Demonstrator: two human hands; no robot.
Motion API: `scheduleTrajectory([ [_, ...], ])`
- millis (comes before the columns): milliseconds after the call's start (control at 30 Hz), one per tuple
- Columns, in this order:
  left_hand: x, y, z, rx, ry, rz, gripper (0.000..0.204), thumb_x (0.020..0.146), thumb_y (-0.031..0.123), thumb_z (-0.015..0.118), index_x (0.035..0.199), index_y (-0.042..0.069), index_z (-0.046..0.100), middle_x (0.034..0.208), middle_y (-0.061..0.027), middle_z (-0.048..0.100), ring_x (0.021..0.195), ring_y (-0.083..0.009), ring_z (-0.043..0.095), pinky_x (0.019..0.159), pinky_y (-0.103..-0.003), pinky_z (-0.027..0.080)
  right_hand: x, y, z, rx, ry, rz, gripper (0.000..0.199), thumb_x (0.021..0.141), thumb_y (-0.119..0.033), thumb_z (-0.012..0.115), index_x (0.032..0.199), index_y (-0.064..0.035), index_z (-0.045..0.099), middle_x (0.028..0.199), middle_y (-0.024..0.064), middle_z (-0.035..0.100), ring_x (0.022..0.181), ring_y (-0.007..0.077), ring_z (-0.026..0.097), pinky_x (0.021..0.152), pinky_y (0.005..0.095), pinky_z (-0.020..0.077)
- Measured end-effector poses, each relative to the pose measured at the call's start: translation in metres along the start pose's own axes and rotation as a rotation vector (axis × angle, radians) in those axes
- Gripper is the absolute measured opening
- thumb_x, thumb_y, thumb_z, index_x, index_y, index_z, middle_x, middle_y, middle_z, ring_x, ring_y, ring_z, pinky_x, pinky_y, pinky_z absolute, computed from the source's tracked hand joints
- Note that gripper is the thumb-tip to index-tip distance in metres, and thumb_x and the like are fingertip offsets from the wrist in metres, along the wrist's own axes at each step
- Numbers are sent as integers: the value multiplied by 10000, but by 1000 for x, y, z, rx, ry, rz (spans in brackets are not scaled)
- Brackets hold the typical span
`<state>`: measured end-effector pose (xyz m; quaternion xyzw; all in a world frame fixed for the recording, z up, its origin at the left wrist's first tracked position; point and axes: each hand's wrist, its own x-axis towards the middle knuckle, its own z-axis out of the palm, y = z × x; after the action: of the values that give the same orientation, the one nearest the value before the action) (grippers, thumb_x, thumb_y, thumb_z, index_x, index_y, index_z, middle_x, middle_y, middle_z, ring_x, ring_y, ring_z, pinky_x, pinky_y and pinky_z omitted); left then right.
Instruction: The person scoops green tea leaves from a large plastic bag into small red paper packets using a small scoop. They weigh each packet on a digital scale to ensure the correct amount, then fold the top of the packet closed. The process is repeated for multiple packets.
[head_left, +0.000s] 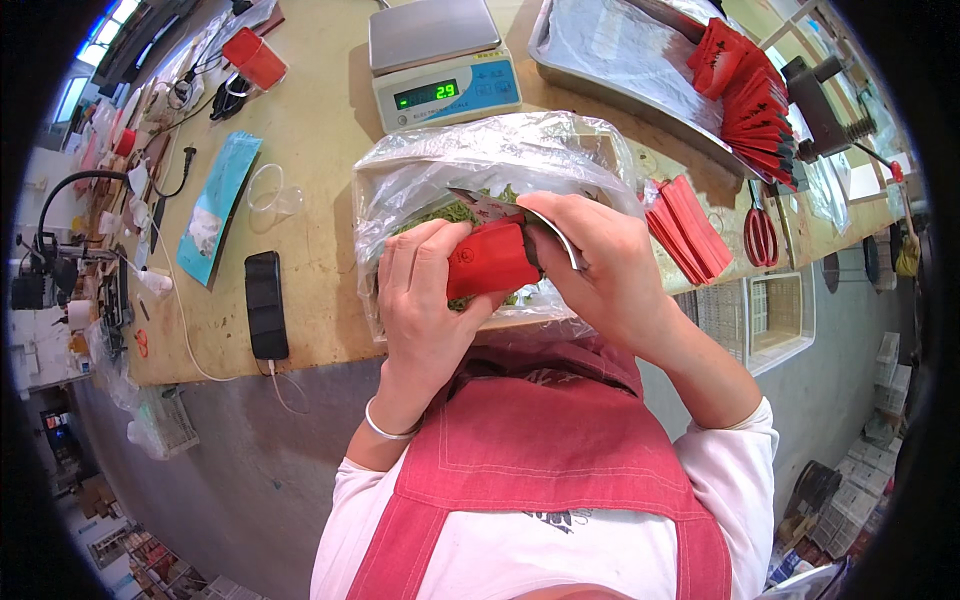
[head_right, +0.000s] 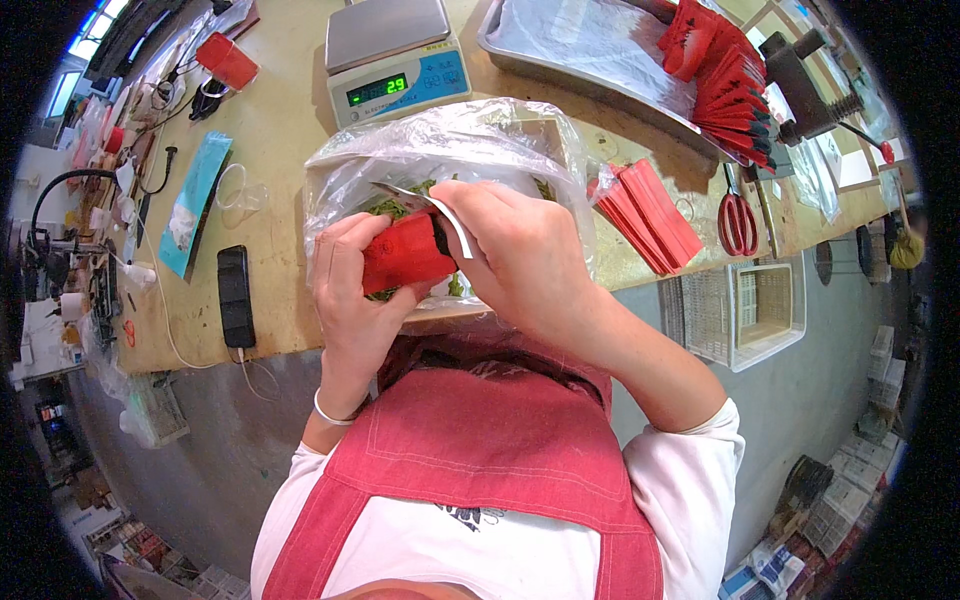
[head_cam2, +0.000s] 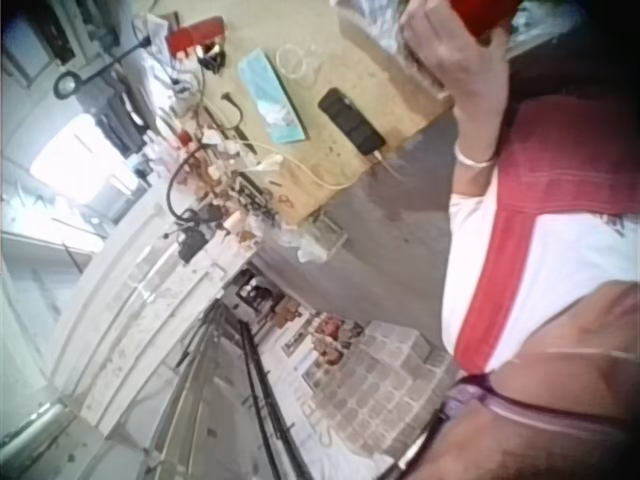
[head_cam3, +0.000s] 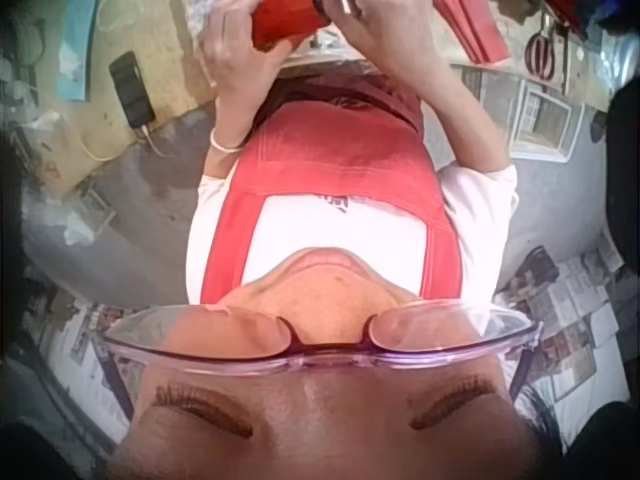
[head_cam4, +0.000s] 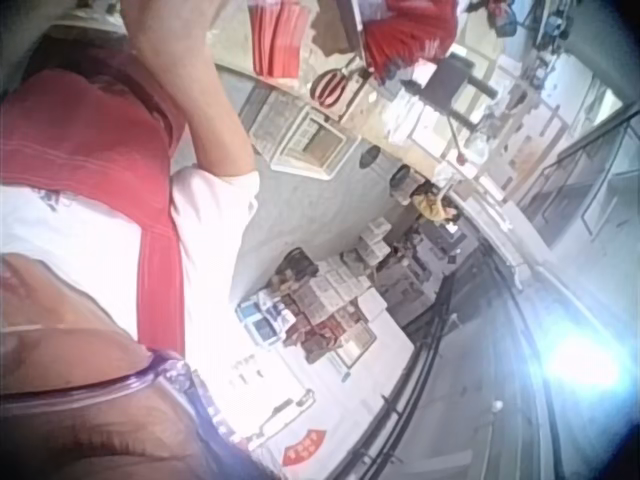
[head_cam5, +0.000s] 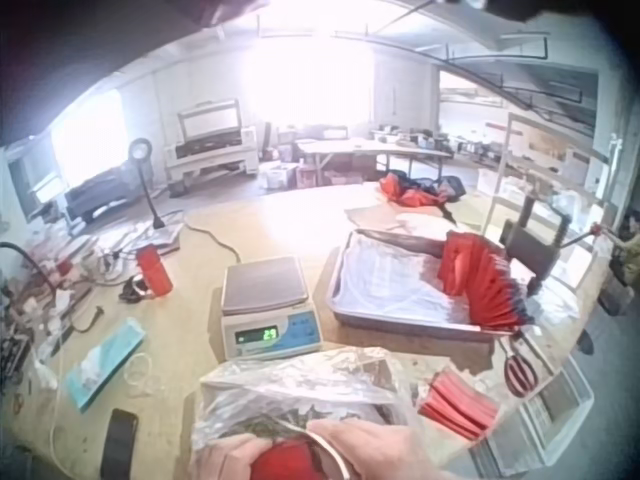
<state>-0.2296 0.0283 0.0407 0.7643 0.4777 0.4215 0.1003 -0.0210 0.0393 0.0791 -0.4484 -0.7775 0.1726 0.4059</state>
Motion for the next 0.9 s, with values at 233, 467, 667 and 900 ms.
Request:
scheduleTrajectory([
  [233, 1, -4, -2, -42, -6, -31, 714, 577, 104, 961, 1213, 61, 637, 1199, -131, 654, 1093, -337, 632, 973, -438, 504, 6, 3, 1, 35, 105, 23, 249, 865, 6, 735, 1113, -12, 712, 962, 177, 737, 833, 353, 734, 719, 408, 585],
  [467, -5, -10, -6, -443, 29, -194, 692, 641, 104, 964, 1242, 76, 623, 1225, -103, 639, 1126, -283, 631, 980, -392, 516, 6, -7, -38, 213, 141, 278, 248, 968, 23, 688, 1216, 36, 703, 1035, 26, 735, 952, 65, 627, 845, 248, 519],
  [667, -2, -8, 0, -278, 79, -202, 726, 628, 119, 980, 1250, 71, 609, 1232, -116, 632, 1153, -307, 609, 1006, -419, 497, -5, -7, -32, 245, -6, 327, 250, 982, 6, 675, 1229, 41, 687, 1017, 45, 721, 919, 75, 610, 815, 252, 503],
  [900, 0, -5, 5, -105, 112, -102, 728, 631, 133, 980, 1252, 67, 606, 1221, -124, 642, 1142, -326, 606, 992, -442, 482, -13, -8, -8, 219, -20, 250, 274, 937, -1, 666, 1210, -13, 681, 943, 192, 697, 788, 323, 682, 712, 388, 535],
])
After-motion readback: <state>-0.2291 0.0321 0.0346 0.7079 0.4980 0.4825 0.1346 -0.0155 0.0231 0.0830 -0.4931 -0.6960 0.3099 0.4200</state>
